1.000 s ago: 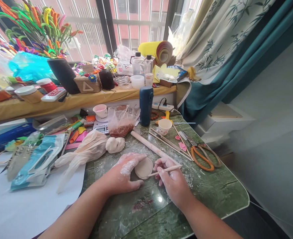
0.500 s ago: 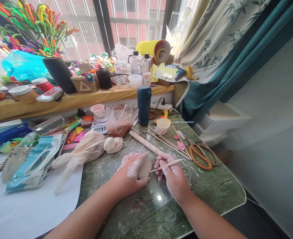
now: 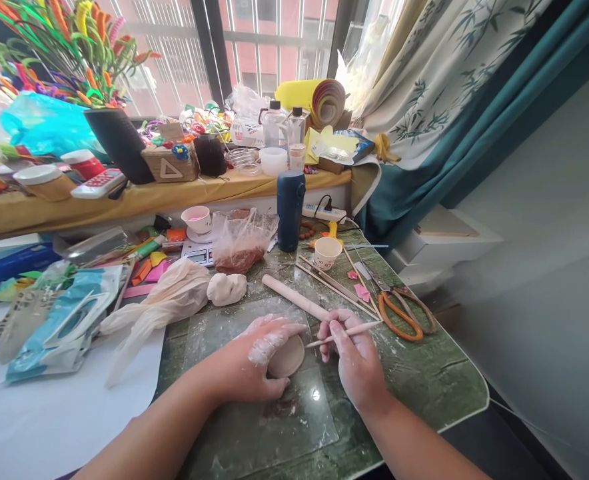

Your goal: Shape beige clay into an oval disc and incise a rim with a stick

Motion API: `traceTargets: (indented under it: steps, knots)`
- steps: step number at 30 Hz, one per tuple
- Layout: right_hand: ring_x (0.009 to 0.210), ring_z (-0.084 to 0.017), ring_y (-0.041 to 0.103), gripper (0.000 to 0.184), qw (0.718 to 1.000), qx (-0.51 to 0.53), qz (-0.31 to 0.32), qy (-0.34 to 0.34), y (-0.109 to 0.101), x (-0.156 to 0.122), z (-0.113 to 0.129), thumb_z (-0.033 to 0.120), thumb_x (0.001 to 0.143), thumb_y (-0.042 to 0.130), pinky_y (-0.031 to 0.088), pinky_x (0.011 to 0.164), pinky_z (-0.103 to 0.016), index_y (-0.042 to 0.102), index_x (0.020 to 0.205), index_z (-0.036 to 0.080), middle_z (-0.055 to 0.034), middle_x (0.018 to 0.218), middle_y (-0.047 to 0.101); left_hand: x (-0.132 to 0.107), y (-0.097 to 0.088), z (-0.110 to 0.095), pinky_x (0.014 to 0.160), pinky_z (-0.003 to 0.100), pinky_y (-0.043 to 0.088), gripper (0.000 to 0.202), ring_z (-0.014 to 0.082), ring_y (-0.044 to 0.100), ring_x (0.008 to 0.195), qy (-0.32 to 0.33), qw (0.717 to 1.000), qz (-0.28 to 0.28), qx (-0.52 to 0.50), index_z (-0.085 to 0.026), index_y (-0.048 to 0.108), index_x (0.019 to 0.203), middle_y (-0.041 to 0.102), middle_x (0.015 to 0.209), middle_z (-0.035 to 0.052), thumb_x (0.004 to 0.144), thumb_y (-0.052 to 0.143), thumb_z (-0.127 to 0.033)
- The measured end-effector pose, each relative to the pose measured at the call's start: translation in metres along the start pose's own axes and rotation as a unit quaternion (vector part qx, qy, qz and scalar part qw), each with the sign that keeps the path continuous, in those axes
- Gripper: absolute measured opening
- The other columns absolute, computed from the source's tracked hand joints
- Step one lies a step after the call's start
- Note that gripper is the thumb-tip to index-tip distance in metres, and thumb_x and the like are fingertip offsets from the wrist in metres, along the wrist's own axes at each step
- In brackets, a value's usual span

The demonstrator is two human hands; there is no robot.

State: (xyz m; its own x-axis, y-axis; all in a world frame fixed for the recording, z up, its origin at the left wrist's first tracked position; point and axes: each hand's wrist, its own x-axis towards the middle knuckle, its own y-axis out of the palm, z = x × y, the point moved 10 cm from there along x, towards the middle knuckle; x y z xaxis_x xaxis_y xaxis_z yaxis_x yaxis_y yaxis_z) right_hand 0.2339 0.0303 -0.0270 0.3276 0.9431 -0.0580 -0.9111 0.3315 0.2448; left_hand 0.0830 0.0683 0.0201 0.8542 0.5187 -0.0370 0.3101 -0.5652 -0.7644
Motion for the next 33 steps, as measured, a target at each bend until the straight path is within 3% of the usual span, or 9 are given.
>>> traceTargets:
  steps: [3,7,13,20,27,33]
  knots:
    - [0.049,-0.009,0.051,0.031,0.999,0.0,0.007,0.033,0.001,0.002,-0.009,0.053,0.097,0.058,0.042,0.043,-0.02,0.058,0.093,0.023,0.0046,0.069,0.057,0.0,-0.004,0.003,0.117,0.056,0.036,0.095,0.0394,0.04,0.141,-0.034,0.999,-0.016,0.024,-0.039,0.045,0.149,0.04,0.158,0.0049,0.065,0.089,-0.035]
    - [0.041,-0.008,0.044,0.039,0.995,-0.03,0.068,0.061,0.014,0.0,-0.014,0.059,0.096,0.053,0.035,0.038,-0.019,0.058,0.092,0.021,0.0066,0.059,0.053,0.0,-0.005,0.006,0.114,0.059,0.037,0.1,0.0401,0.046,0.133,-0.069,0.995,-0.046,0.063,-0.037,0.046,0.149,0.048,0.15,0.0065,0.06,0.092,-0.043]
    - [0.042,-0.009,0.043,0.042,0.987,-0.084,0.106,0.091,0.025,-0.004,-0.015,0.062,0.097,0.049,0.036,0.042,-0.02,0.057,0.097,0.021,0.0069,0.056,0.053,-0.002,0.001,0.006,0.115,0.055,0.037,0.085,0.0362,0.048,0.13,-0.059,0.994,-0.062,0.065,-0.032,0.042,0.15,0.057,0.141,0.0062,0.074,0.079,-0.033]
    - [0.044,-0.011,0.048,0.04,0.973,-0.162,0.143,0.084,0.034,-0.003,-0.013,0.059,0.101,0.043,0.039,0.045,-0.022,0.054,0.087,0.023,0.0063,0.057,0.054,0.003,-0.004,-0.005,0.112,0.047,0.043,0.074,0.0302,0.054,0.122,-0.027,0.997,-0.051,0.049,-0.031,0.05,0.141,0.061,0.133,0.0044,0.071,0.071,-0.019]
    - [0.05,-0.013,0.054,0.036,0.953,-0.233,0.186,0.051,0.043,-0.002,-0.004,0.049,0.104,0.042,0.042,0.052,-0.024,0.051,0.08,0.024,0.0042,0.061,0.057,0.003,-0.005,0.002,0.114,0.051,0.04,0.082,0.0339,0.05,0.128,-0.035,0.993,-0.077,0.076,-0.027,0.046,0.145,0.057,0.141,0.0076,0.068,0.071,-0.021]
    - [0.049,-0.014,0.054,0.033,0.952,-0.232,0.184,0.075,0.043,0.001,-0.011,0.046,0.103,0.043,0.042,0.051,-0.024,0.051,0.081,0.024,0.0039,0.058,0.058,0.002,-0.011,0.008,0.115,0.054,0.038,0.079,0.0355,0.051,0.13,-0.068,0.989,-0.102,0.088,-0.027,0.046,0.146,0.058,0.141,0.0096,0.073,0.075,-0.028]
